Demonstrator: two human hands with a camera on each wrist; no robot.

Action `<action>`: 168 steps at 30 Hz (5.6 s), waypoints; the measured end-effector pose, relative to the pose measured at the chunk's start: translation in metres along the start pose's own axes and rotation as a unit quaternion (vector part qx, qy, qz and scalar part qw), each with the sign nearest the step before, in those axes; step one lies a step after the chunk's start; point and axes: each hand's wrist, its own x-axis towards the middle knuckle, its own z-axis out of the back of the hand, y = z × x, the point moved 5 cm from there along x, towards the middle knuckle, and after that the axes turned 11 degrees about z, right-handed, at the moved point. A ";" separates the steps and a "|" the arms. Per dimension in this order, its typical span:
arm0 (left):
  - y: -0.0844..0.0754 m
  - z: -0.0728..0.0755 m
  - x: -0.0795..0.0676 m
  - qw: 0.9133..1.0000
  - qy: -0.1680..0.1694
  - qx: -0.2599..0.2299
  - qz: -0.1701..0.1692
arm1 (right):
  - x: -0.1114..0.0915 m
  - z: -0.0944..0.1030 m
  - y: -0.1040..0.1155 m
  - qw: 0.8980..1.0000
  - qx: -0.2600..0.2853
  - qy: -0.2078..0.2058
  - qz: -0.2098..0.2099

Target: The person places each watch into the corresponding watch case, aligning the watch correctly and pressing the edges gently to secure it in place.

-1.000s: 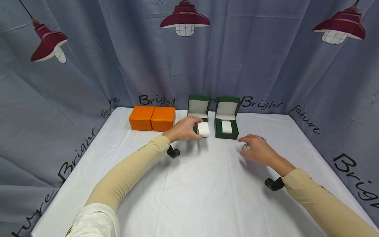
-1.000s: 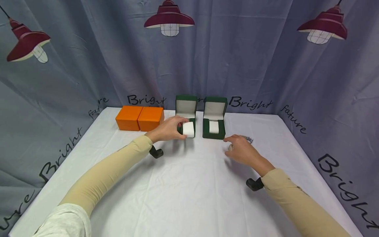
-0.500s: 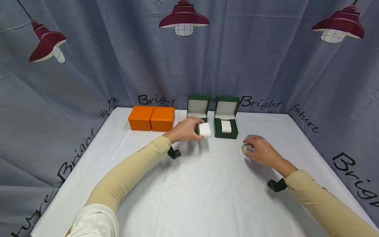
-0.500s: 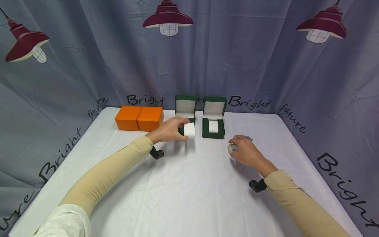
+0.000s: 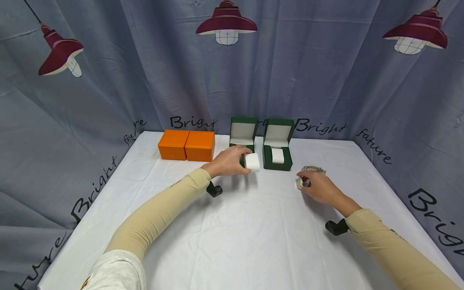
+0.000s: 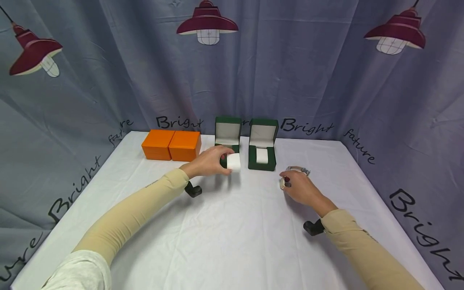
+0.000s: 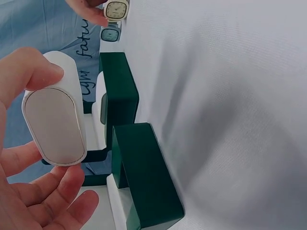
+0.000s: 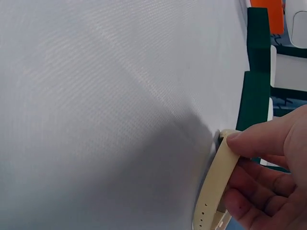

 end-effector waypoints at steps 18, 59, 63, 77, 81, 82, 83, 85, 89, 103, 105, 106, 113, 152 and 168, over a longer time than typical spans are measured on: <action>0.000 -0.008 0.000 1.000 0.011 0.004 -0.010 | 0.009 -0.004 0.005 1.000 0.020 0.001 0.017; -0.020 -0.020 0.002 0.999 0.008 0.006 -0.033 | 0.041 0.012 0.035 0.953 0.282 -0.081 -0.074; -0.021 -0.020 0.002 0.999 0.008 0.004 -0.034 | 0.046 0.013 0.041 0.939 0.324 -0.086 -0.078; -0.024 -0.019 0.000 0.999 0.002 0.005 -0.037 | 0.064 0.008 0.052 0.900 0.417 -0.094 -0.078; -0.025 -0.017 -0.001 0.999 -0.001 0.005 -0.038 | 0.067 0.007 0.054 0.896 0.427 -0.097 -0.075; -0.025 -0.017 -0.001 0.999 -0.001 0.005 -0.038 | 0.067 0.006 0.054 0.893 0.433 -0.097 -0.076; -0.025 -0.017 -0.002 0.999 -0.001 0.005 -0.037 | 0.068 0.005 0.055 0.891 0.436 -0.097 -0.079; -0.026 -0.016 -0.002 0.999 -0.002 0.004 -0.035 | 0.070 0.004 0.055 0.885 0.448 -0.096 -0.083; -0.026 -0.015 -0.003 0.999 -0.005 0.003 -0.034 | 0.072 0.002 0.054 0.875 0.467 -0.094 -0.088; -0.027 -0.016 -0.002 0.998 0.001 -0.030 -0.058 | 0.076 -0.003 0.052 0.841 0.522 -0.097 -0.101; -0.027 -0.016 -0.002 0.998 0.001 -0.034 -0.060 | 0.076 -0.003 0.053 0.840 0.523 -0.097 -0.103; -0.028 -0.016 -0.003 0.998 0.000 -0.035 -0.060 | 0.076 -0.003 0.053 0.840 0.524 -0.096 -0.103; -0.027 -0.018 -0.004 0.998 -0.005 -0.044 -0.054 | 0.074 -0.006 0.053 0.840 0.526 -0.084 -0.107; -0.022 -0.019 -0.002 0.995 -0.043 -0.088 -0.020 | 0.066 -0.006 0.055 0.881 0.412 -0.178 -0.147; -0.015 -0.017 0.001 0.994 -0.076 -0.080 0.003 | 0.066 0.003 0.076 0.955 0.234 -0.156 -0.092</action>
